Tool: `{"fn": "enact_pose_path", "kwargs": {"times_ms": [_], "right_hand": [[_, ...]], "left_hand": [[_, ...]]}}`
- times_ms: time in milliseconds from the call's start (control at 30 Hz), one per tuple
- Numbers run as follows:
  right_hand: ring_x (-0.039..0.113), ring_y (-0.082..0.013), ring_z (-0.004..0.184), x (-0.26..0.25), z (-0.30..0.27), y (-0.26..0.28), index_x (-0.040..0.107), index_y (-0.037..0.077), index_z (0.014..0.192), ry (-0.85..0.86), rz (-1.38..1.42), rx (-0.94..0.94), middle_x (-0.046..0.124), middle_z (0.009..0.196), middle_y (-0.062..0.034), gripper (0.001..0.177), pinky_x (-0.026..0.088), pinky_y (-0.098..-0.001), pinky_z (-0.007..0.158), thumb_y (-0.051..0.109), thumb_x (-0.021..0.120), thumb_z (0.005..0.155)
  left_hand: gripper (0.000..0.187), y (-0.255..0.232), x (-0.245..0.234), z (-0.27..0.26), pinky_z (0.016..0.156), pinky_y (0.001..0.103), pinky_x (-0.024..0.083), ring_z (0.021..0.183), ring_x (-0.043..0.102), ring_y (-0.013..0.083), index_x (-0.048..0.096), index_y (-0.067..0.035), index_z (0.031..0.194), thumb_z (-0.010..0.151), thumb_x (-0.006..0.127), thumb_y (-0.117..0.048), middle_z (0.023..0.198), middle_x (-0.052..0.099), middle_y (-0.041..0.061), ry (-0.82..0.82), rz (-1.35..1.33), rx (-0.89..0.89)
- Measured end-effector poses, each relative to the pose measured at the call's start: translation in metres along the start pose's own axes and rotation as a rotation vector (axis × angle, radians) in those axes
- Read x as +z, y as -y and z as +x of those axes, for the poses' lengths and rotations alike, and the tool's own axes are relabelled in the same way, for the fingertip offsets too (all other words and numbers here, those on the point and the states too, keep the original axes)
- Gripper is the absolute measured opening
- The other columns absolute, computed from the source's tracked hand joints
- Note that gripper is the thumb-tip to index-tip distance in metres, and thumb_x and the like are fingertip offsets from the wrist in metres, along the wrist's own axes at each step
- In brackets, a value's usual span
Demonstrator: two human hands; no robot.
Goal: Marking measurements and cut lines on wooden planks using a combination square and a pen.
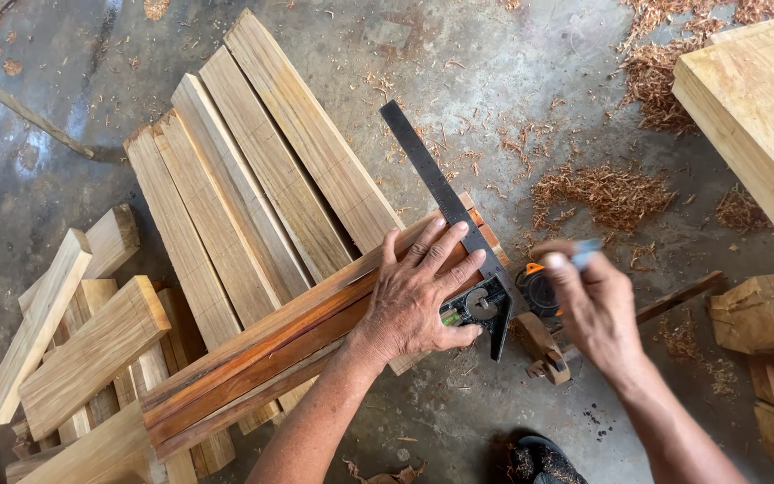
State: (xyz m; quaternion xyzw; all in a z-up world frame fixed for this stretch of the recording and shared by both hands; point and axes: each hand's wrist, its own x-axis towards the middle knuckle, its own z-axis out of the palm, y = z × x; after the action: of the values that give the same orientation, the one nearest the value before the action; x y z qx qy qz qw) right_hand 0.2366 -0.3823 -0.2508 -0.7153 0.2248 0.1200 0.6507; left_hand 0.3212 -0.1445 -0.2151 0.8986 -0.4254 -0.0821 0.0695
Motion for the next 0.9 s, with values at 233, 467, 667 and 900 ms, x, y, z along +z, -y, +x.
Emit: {"fn": "enact_pose_path", "kwargs": {"times_ms": [233,467,667,900], "right_hand": [[0.068,-0.0156,0.085,-0.014,0.012,0.048,0.073,0.003,0.112,-0.176,-0.097,-0.693,0.071,0.094,-0.0097,0.026,0.057,-0.029,0.074,0.025,0.059,0.108],[0.076,-0.0227,0.104,0.004,0.029,0.061,0.075,0.001,0.109,0.043,-0.213,-0.818,0.076,0.116,-0.0146,0.023,0.063,-0.0352,0.087,0.003,0.076,0.086],[0.078,-0.0233,0.099,0.007,0.037,0.06,0.075,0.001,0.109,0.064,-0.194,-0.739,0.076,0.115,-0.0139,0.022,0.063,-0.0343,0.082,0.003,0.076,0.087],[0.079,-0.019,0.092,-0.007,0.023,0.088,0.077,0.005,0.108,0.14,-0.319,-0.689,0.079,0.11,-0.0094,0.022,0.064,-0.032,0.079,0.007,0.077,0.087]], "left_hand": [[0.102,-0.002,0.0,0.0,0.117,0.076,0.016,0.153,0.026,0.0329,0.047,-0.033,0.153,0.064,0.082,-0.067,0.165,0.028,0.009,-0.012,-0.016,0.009],[0.092,-0.005,-0.011,0.001,0.119,0.073,0.016,0.153,0.029,0.0334,0.058,-0.025,0.143,0.064,0.082,-0.065,0.163,0.033,0.011,0.007,-0.025,-0.013],[0.091,-0.004,-0.009,0.001,0.118,0.073,0.019,0.152,0.029,0.0346,0.06,-0.023,0.142,0.064,0.081,-0.065,0.162,0.035,0.013,-0.031,-0.017,0.015],[0.098,-0.001,-0.003,-0.001,0.116,0.076,0.021,0.153,0.029,0.0339,0.055,-0.026,0.149,0.065,0.082,-0.068,0.164,0.032,0.011,-0.071,0.0,0.043]]}}
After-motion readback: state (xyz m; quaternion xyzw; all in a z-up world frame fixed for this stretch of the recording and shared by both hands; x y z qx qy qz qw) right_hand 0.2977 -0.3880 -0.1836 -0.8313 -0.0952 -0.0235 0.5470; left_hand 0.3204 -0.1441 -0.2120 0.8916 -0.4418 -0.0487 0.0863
